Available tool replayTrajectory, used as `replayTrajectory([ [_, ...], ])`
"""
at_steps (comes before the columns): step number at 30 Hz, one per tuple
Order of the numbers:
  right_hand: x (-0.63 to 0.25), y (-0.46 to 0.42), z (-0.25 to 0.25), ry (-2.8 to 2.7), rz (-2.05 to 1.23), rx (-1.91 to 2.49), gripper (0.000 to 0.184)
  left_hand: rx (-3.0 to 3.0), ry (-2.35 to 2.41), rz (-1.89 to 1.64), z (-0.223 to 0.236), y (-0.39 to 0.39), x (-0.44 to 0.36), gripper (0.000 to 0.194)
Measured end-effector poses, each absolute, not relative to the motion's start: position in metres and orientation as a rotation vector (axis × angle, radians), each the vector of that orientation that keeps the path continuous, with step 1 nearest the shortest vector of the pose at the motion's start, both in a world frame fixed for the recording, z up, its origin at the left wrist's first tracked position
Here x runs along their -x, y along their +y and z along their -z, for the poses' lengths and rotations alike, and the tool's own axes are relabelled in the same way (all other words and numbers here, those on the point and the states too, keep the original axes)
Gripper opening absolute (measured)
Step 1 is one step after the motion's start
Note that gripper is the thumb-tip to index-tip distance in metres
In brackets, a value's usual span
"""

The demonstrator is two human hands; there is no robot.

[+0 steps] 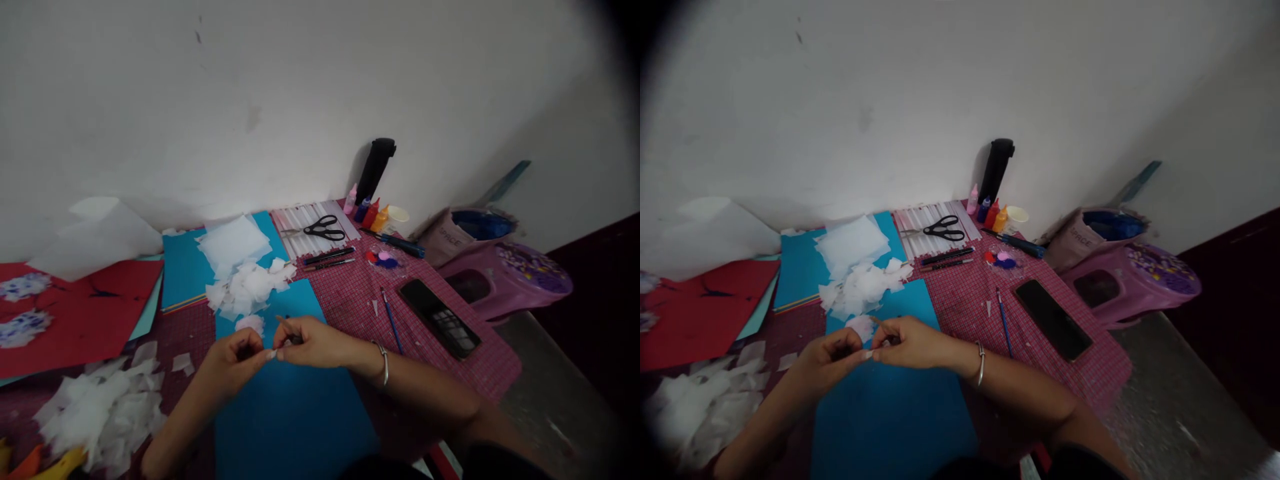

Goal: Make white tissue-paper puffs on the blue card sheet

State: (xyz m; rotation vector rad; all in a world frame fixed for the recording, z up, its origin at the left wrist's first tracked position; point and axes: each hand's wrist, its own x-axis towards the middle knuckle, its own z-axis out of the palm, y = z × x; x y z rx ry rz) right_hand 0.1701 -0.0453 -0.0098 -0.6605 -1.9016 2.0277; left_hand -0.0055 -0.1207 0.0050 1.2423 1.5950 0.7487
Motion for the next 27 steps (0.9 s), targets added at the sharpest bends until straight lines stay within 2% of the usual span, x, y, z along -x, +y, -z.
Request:
replayTrajectory([
  [5,-0.165,-0.047,0.021,-1.842,-1.955,0.704,0.006,-1.646,1.869,-0.624,-0.016,-0.129,-0.009,0.021],
  [10,-0.164,-0.049,0.015,-1.625,-2.042,0.837,0.007,-1.899,2.173,-0.417,-0.020,-0.136,-0.021,0.017],
  [16,-0.166,-0.045,0.006,-1.001,-2.433,0.866,0.016,-1.269,1.741,-0.877,-0.006,-0.141,-0.020,0.025],
  [22,-0.162,-0.053,0.006,-0.979,-2.383,0.940,0.014,-0.839,1.543,-1.146,0.000,-0.136,-0.040,0.032],
  [27,-0.164,-0.057,0.004,-1.040,-2.353,0.881,0.023,-0.703,1.556,-1.244,0.003,-0.126,-0.045,0.021],
])
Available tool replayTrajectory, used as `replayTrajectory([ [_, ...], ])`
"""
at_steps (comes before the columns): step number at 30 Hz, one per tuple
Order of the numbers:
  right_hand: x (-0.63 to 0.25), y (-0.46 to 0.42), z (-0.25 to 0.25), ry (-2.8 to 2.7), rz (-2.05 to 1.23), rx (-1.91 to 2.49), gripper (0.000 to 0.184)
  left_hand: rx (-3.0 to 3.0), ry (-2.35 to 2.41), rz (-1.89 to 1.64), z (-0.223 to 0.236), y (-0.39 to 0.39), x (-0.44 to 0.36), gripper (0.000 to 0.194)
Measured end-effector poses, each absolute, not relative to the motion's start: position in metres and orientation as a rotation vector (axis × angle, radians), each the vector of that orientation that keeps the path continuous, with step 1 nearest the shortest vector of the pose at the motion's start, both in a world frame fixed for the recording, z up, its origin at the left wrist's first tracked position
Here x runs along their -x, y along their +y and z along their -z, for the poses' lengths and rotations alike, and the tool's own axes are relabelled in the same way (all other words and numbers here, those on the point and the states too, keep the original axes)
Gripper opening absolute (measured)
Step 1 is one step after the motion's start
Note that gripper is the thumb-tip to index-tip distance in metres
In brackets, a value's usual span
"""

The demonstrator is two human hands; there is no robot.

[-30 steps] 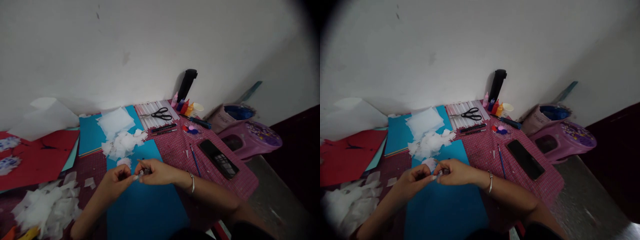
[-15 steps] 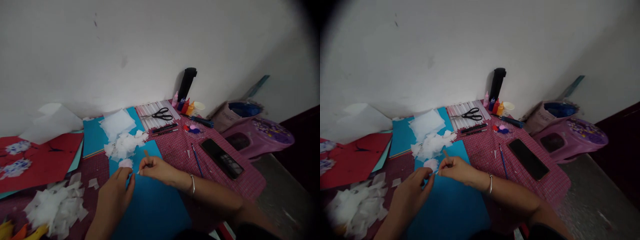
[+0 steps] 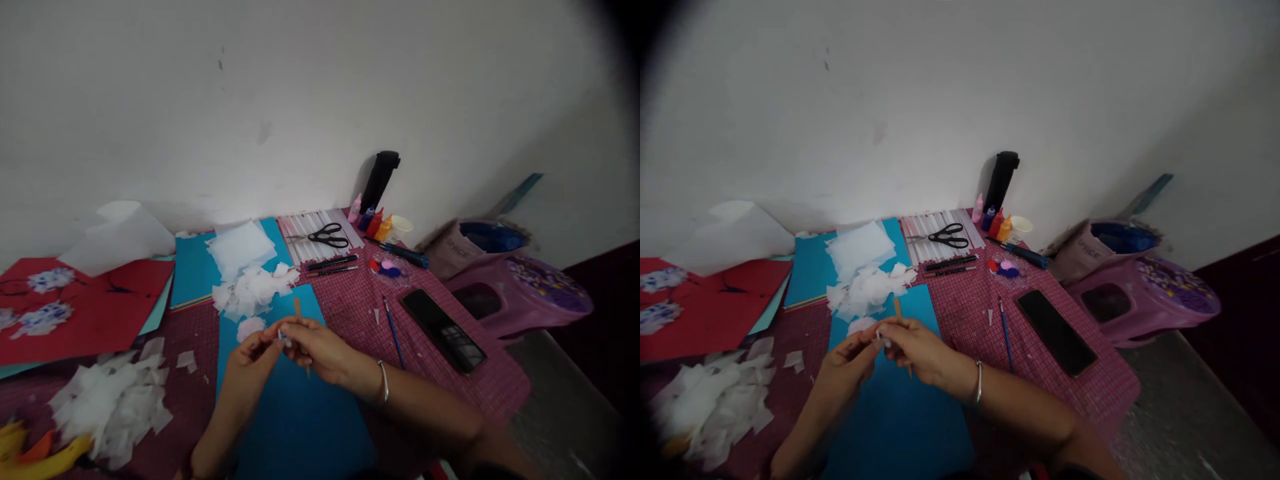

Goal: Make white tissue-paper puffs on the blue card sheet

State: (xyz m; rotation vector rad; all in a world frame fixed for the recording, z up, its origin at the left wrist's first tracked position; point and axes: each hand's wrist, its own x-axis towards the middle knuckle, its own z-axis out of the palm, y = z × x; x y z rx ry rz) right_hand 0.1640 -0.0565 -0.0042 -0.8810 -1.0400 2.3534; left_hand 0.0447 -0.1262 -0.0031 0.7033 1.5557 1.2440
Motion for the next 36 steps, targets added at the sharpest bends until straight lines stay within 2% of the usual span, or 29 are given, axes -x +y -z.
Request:
replayTrajectory([
  [3,-0.168,-0.052,0.003,-1.095,-2.377,0.792,0.036,-0.606,1.435,-1.325,0.007,-0.126,-0.040,0.016],
  [5,-0.169,-0.050,0.002,-1.204,-2.357,0.758,0.039,-0.552,1.393,-1.373,0.007,-0.128,-0.035,0.015],
  [8,-0.168,-0.051,0.003,-1.477,-2.210,0.773,0.028,-0.518,1.391,-1.432,0.005,-0.131,-0.030,0.017],
  [10,-0.166,-0.054,0.005,-1.651,-2.078,0.768,0.028,-0.516,1.404,-1.442,0.005,-0.132,-0.028,0.021],
  [13,-0.162,-0.056,0.010,-1.715,-1.984,0.769,0.020,-0.523,1.424,-1.421,0.007,-0.132,-0.029,0.024],
  [15,-0.160,-0.056,0.013,-1.646,-2.009,0.816,0.011,-0.533,1.437,-1.414,0.009,-0.132,-0.030,0.024],
  [19,-0.159,-0.053,0.013,-1.488,-2.211,0.898,0.004,-0.556,1.437,-1.412,0.011,-0.132,-0.028,0.023],
  [25,-0.161,-0.052,0.007,-1.406,-2.349,0.932,0.001,-0.668,1.555,-1.395,0.009,-0.136,-0.023,0.021],
  [30,-0.160,-0.053,0.011,-1.563,-2.109,0.843,0.017,-0.712,1.618,-1.294,0.006,-0.140,-0.024,0.024],
  [33,-0.159,-0.053,0.018,-1.628,-1.983,0.823,0.010,-0.719,1.617,-1.247,0.005,-0.140,-0.025,0.023],
  [36,-0.159,-0.051,0.021,-1.607,-1.999,0.883,0.006,-0.662,1.530,-1.259,0.003,-0.139,-0.024,0.023],
])
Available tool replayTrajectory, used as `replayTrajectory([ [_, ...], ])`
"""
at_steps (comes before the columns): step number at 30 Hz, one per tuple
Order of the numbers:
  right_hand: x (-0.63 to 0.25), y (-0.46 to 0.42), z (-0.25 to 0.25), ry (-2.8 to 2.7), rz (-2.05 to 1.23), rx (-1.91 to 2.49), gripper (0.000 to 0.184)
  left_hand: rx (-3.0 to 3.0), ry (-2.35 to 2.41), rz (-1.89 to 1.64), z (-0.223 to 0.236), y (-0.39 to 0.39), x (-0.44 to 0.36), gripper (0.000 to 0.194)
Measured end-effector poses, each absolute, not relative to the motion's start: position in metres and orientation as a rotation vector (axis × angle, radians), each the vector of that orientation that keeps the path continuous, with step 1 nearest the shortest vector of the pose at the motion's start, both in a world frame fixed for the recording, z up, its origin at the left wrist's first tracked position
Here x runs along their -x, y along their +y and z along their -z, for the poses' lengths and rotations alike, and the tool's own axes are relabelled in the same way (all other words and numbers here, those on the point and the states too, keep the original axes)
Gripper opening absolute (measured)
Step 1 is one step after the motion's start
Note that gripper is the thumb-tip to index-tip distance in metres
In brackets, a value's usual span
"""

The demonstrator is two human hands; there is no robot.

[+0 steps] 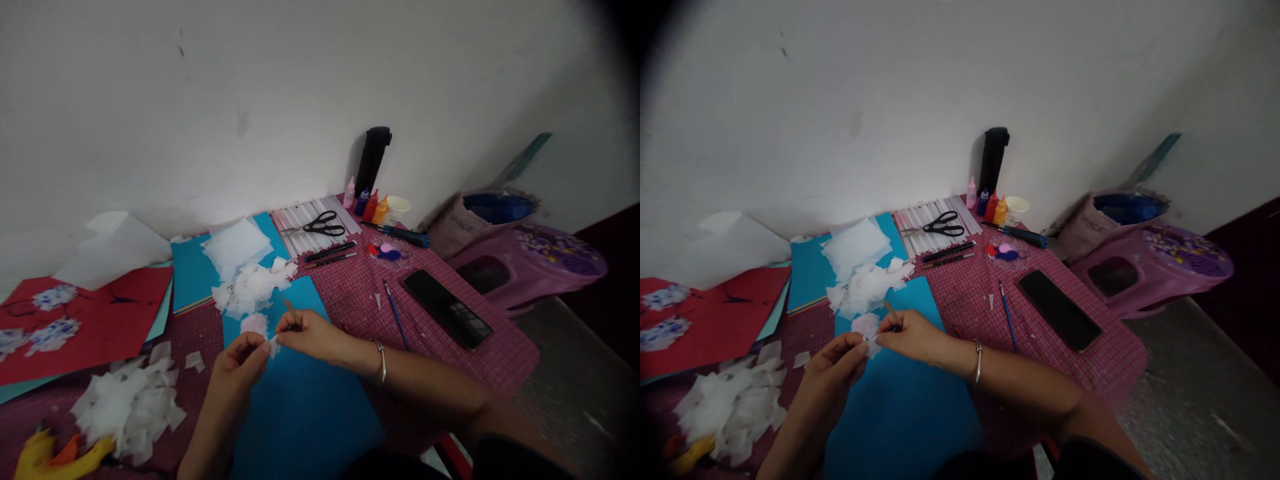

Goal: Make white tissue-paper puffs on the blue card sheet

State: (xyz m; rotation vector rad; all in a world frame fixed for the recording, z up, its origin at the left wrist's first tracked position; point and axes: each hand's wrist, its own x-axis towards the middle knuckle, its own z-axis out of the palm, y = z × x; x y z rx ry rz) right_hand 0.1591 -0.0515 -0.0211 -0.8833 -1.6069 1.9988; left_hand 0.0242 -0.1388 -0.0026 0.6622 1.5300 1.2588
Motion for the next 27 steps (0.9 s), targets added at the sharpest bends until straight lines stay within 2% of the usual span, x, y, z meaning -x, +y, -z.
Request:
replayTrajectory([
  [10,-0.162,-0.048,0.007,-1.451,-2.142,0.891,0.003,-0.437,1.387,-1.213,-0.004,-0.141,-0.015,0.026],
  [15,-0.160,-0.053,0.014,-1.547,-2.134,0.745,0.012,-0.477,1.421,-1.184,-0.003,-0.136,-0.021,0.026],
  [20,-0.157,-0.052,0.023,-1.404,-2.070,0.818,0.010,-0.500,1.387,-1.271,0.003,-0.135,-0.025,0.036],
  [27,-0.154,-0.055,0.025,-1.405,-2.094,0.803,0.010,-0.644,1.521,-1.372,0.020,-0.143,-0.026,0.021],
])
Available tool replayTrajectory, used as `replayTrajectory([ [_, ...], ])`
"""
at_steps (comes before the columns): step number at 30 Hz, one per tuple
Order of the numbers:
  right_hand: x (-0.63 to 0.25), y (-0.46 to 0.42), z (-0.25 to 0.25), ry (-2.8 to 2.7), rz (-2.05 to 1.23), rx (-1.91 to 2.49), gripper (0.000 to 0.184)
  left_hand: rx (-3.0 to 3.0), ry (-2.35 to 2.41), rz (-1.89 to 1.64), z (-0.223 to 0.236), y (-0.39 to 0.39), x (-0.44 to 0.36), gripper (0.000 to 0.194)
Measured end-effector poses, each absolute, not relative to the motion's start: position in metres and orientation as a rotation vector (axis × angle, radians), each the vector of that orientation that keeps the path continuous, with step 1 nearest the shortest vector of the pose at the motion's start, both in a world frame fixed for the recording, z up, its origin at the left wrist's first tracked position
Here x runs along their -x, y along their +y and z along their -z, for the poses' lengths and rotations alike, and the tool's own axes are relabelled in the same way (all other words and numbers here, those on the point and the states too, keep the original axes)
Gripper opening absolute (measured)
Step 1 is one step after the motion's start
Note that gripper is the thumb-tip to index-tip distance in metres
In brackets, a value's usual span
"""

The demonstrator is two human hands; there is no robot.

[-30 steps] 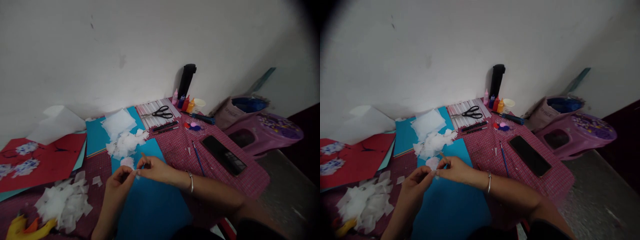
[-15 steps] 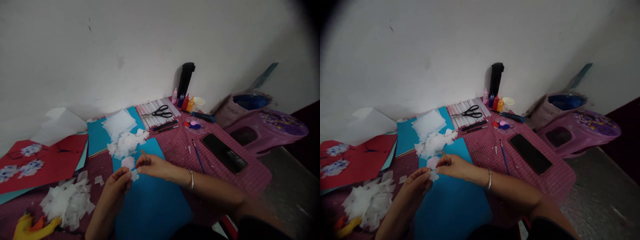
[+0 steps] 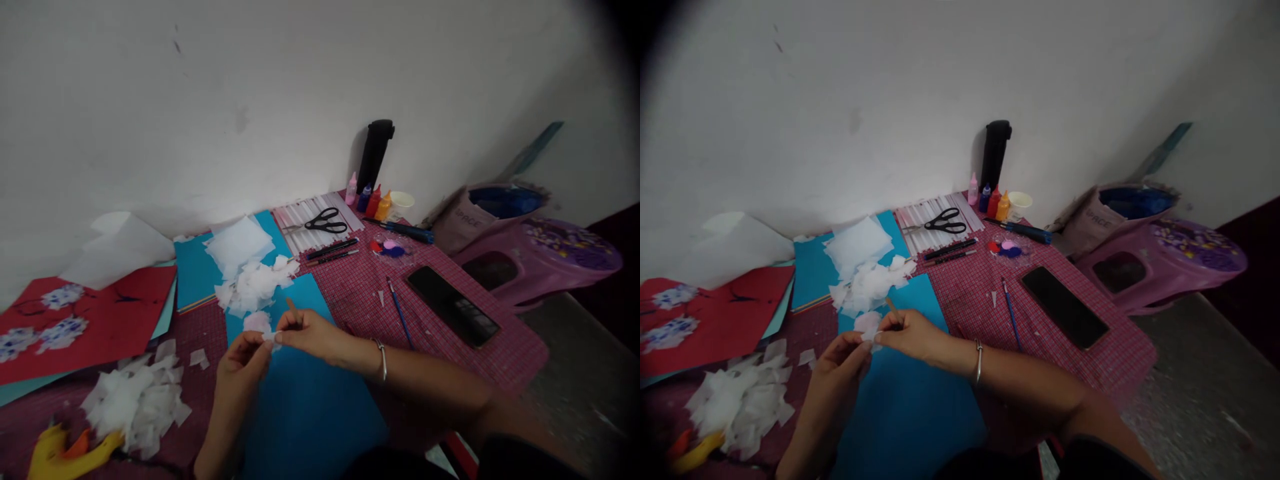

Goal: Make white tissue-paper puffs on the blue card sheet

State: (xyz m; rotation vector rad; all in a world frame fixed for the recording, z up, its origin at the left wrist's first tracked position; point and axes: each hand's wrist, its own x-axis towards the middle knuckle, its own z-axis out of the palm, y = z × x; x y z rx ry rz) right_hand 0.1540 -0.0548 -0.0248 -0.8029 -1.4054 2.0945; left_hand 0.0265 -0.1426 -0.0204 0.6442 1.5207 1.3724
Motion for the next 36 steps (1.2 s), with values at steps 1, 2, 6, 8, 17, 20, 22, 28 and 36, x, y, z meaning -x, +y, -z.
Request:
replayTrajectory([
  [1,-0.154,-0.055,0.024,-1.405,-2.092,0.808,0.009,-0.647,1.524,-1.367,0.021,-0.143,-0.026,0.020],
  [2,-0.154,-0.055,0.023,-1.404,-2.088,0.821,0.009,-0.654,1.528,-1.355,0.022,-0.143,-0.024,0.019],
  [6,-0.157,-0.052,0.014,-1.398,-2.119,0.935,0.012,-0.738,1.547,-1.345,0.022,-0.146,-0.018,0.013],
  [8,-0.158,-0.051,0.010,-1.389,-2.153,0.952,0.016,-0.792,1.566,-1.344,0.019,-0.148,-0.017,0.009],
  [17,-0.162,-0.050,0.007,-1.413,-2.383,0.833,0.007,-1.237,1.715,-1.259,-0.007,-0.148,-0.028,0.008],
  [20,-0.161,-0.050,0.013,-1.442,-2.343,0.879,0.008,-1.110,1.723,-1.238,-0.004,-0.147,-0.029,0.010],
  [22,-0.159,-0.051,0.018,-1.460,-2.261,0.882,0.007,-0.954,1.649,-1.285,0.001,-0.147,-0.028,0.015],
  [28,-0.157,-0.050,0.024,-1.510,-2.118,0.835,0.011,-0.742,1.413,-1.396,0.012,-0.146,-0.020,0.010],
  [36,-0.160,-0.051,0.014,-1.451,-2.241,0.853,0.011,-0.837,1.632,-1.348,0.017,-0.145,-0.025,0.015],
])
